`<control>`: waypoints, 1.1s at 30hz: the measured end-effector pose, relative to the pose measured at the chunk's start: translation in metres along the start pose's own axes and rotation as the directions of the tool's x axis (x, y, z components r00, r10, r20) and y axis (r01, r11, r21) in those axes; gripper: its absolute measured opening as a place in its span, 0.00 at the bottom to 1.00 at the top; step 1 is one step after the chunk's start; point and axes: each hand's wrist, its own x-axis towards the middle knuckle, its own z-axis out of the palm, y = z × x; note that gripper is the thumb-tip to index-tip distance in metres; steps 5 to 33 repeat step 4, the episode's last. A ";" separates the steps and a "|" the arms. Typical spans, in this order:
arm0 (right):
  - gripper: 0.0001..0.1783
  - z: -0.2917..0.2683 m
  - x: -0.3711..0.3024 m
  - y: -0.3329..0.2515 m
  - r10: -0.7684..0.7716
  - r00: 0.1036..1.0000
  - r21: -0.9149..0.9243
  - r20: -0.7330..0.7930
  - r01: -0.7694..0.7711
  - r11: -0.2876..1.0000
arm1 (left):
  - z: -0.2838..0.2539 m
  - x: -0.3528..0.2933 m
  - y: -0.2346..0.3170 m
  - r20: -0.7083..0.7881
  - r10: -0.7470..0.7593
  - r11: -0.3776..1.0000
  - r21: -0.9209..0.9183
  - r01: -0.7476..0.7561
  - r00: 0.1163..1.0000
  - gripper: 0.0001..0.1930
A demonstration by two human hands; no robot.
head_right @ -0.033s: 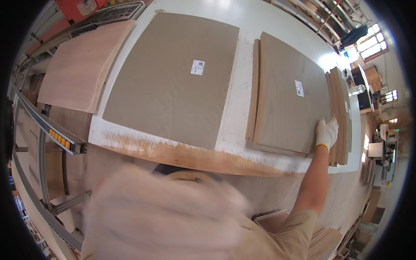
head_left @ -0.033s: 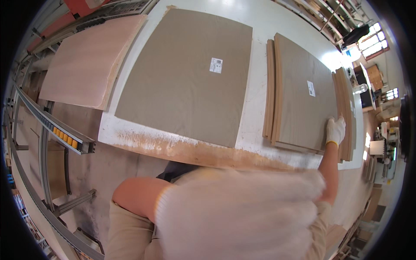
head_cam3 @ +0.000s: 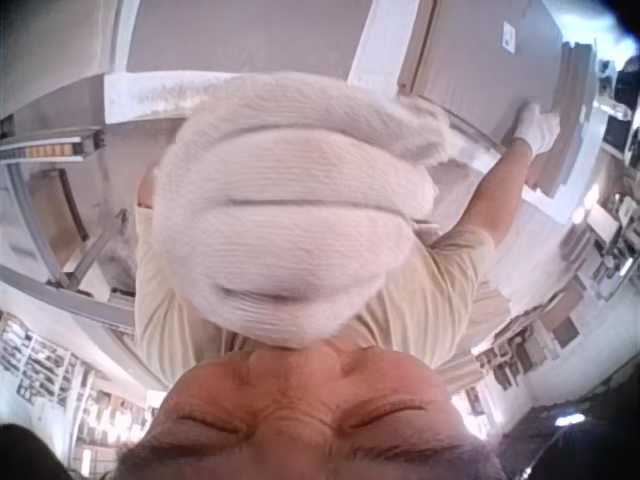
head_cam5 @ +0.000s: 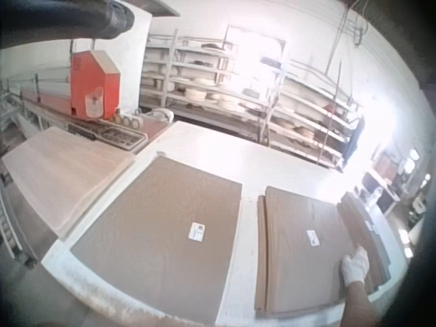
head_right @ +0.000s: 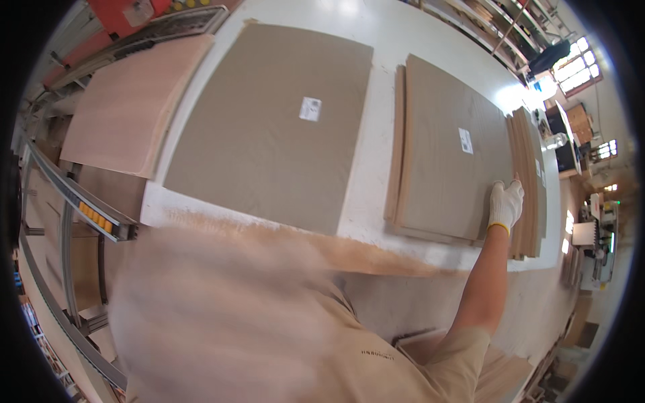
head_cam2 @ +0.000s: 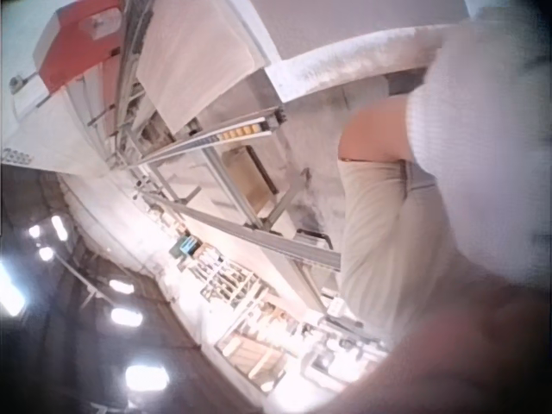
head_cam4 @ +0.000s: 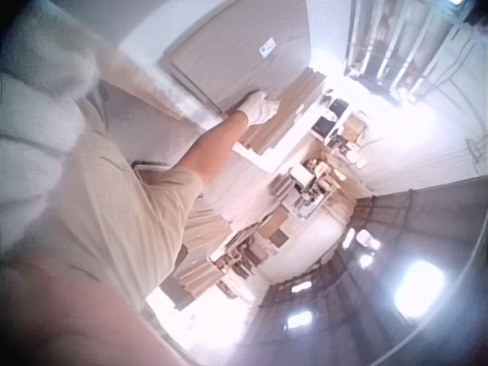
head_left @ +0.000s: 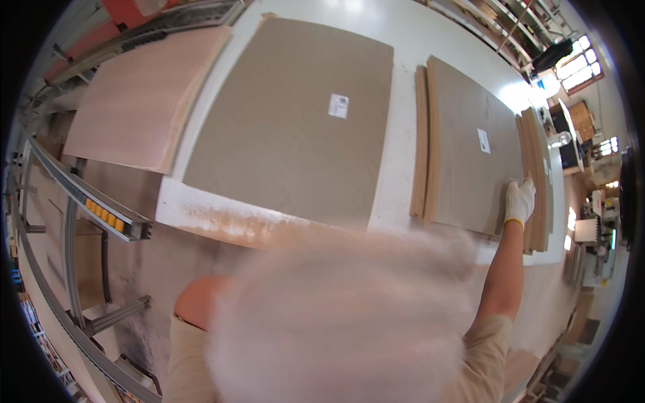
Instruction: The person repeatedly picks up flat boards from a conveyor and stacks them on a table. The person also lifts and moves stacks of boards to another location in the workshop.
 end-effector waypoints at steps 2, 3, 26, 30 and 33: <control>0.36 0.004 -0.006 -0.044 -0.042 0.998 0.204 -0.037 0.049 0.978 | -0.041 -0.006 -0.025 -0.194 -0.111 0.985 0.112 0.134 0.975 0.07; 0.37 0.011 -0.008 -0.072 0.018 0.988 0.510 0.155 -0.095 0.855 | -0.063 -0.005 -0.042 -0.442 -0.193 0.953 0.128 0.275 0.876 0.06; 0.38 0.012 -0.009 -0.100 -0.014 0.948 0.745 0.317 -0.240 0.622 | -0.091 -0.005 -0.052 -0.506 -0.279 0.891 0.181 0.417 0.816 0.06; 0.38 0.012 -0.009 -0.100 -0.014 0.948 0.745 0.317 -0.240 0.622 | -0.091 -0.005 -0.052 -0.506 -0.279 0.891 0.181 0.417 0.816 0.06; 0.38 0.012 -0.009 -0.100 -0.014 0.948 0.745 0.317 -0.240 0.622 | -0.091 -0.005 -0.052 -0.506 -0.279 0.891 0.181 0.417 0.816 0.06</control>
